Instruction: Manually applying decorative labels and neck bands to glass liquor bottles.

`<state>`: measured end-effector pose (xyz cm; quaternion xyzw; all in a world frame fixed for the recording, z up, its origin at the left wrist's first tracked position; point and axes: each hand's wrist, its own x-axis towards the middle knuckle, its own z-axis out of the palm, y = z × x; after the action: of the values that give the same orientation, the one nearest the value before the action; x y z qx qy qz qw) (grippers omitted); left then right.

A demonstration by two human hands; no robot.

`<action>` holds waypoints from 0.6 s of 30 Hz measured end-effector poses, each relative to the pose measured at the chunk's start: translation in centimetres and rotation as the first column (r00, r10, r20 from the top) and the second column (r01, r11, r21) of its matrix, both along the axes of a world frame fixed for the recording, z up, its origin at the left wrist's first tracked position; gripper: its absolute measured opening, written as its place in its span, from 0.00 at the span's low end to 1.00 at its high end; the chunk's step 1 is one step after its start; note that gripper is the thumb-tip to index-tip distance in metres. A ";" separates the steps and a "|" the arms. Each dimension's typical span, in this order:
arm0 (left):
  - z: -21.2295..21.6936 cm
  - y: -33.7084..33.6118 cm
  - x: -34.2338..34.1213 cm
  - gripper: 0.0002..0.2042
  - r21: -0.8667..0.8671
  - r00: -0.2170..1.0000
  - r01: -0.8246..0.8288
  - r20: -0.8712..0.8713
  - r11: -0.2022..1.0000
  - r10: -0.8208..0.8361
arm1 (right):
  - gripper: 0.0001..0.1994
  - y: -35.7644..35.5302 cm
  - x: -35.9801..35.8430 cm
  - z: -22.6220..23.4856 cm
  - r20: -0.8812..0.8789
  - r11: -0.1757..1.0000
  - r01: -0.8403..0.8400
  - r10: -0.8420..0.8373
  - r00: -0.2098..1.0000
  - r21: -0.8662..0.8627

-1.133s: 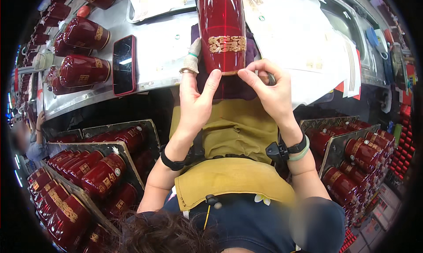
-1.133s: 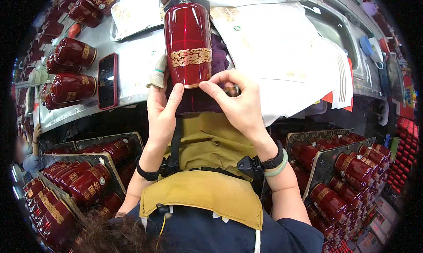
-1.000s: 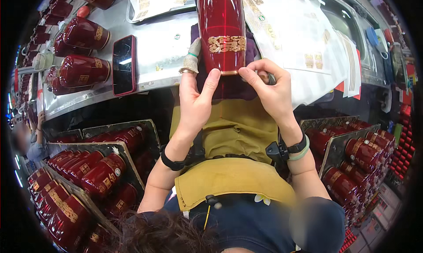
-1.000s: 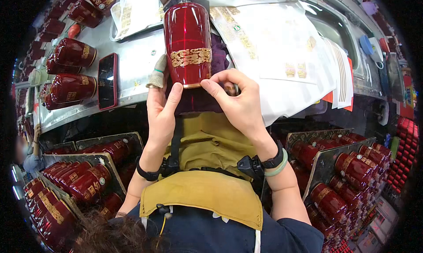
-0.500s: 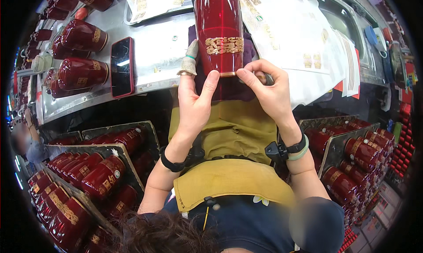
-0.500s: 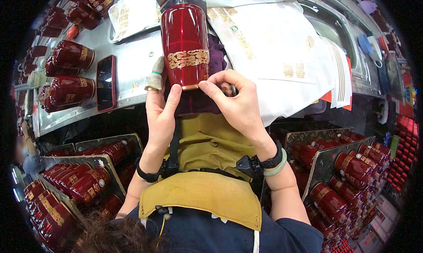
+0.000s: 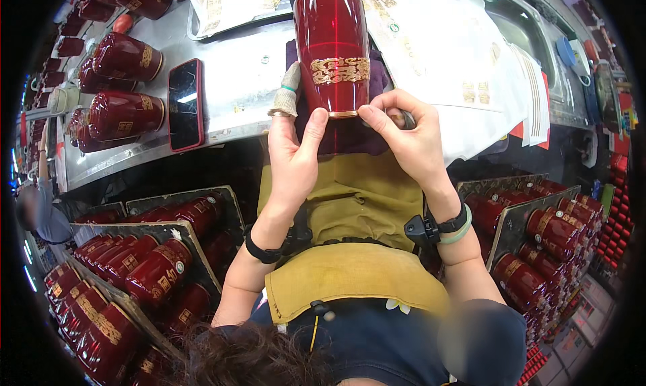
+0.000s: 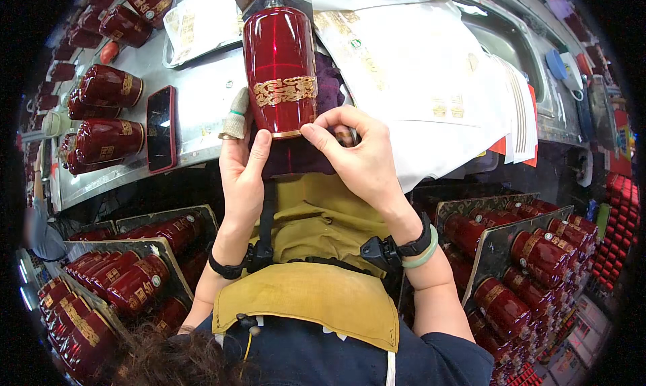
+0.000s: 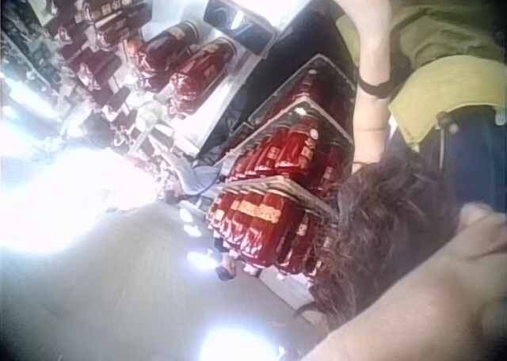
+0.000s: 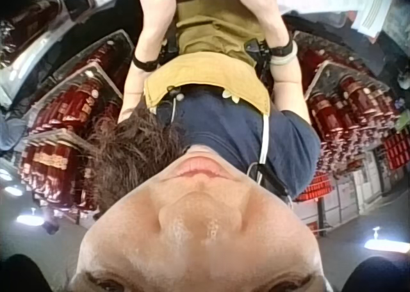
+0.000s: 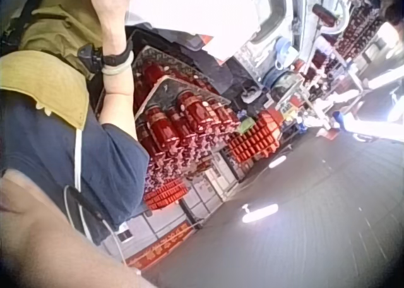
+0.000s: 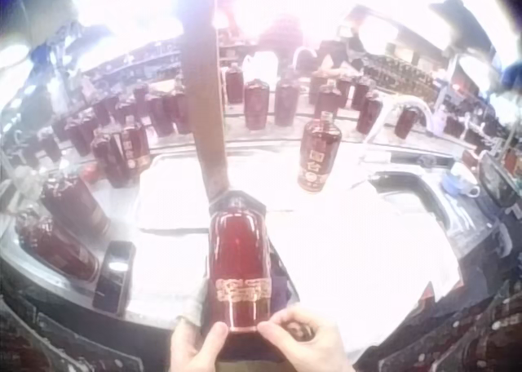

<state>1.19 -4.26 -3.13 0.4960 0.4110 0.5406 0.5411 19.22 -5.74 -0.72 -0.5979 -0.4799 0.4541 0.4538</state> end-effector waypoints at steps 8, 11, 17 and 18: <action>-1.2 -0.7 -1.2 0.24 0.547 0.841 -0.067 -0.420 0.835 0.342 | 0.07 0.2 -0.4 0.2 -0.126 1.000 -0.013 0.014 0.992 0.007; -1.8 -1.0 -0.2 0.22 0.512 0.823 -0.166 -0.399 0.843 0.405 | 0.08 0.8 -0.8 -0.6 -0.240 0.991 -0.004 0.036 0.970 0.134; -1.0 0.0 1.0 0.13 0.814 0.653 0.050 -0.465 0.579 0.597 | 0.12 0.0 1.0 -0.1 0.042 0.990 -0.019 0.013 0.999 0.139; -0.9 0.1 0.9 0.13 0.802 0.656 0.040 -0.471 0.596 0.589 | 0.12 0.1 0.8 0.0 0.045 0.991 -0.005 -0.002 0.999 0.136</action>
<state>2.10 -4.14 -4.02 0.7611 0.3967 0.5129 -0.0155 20.05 -5.69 -0.68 -0.5752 -0.5204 0.4070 0.4823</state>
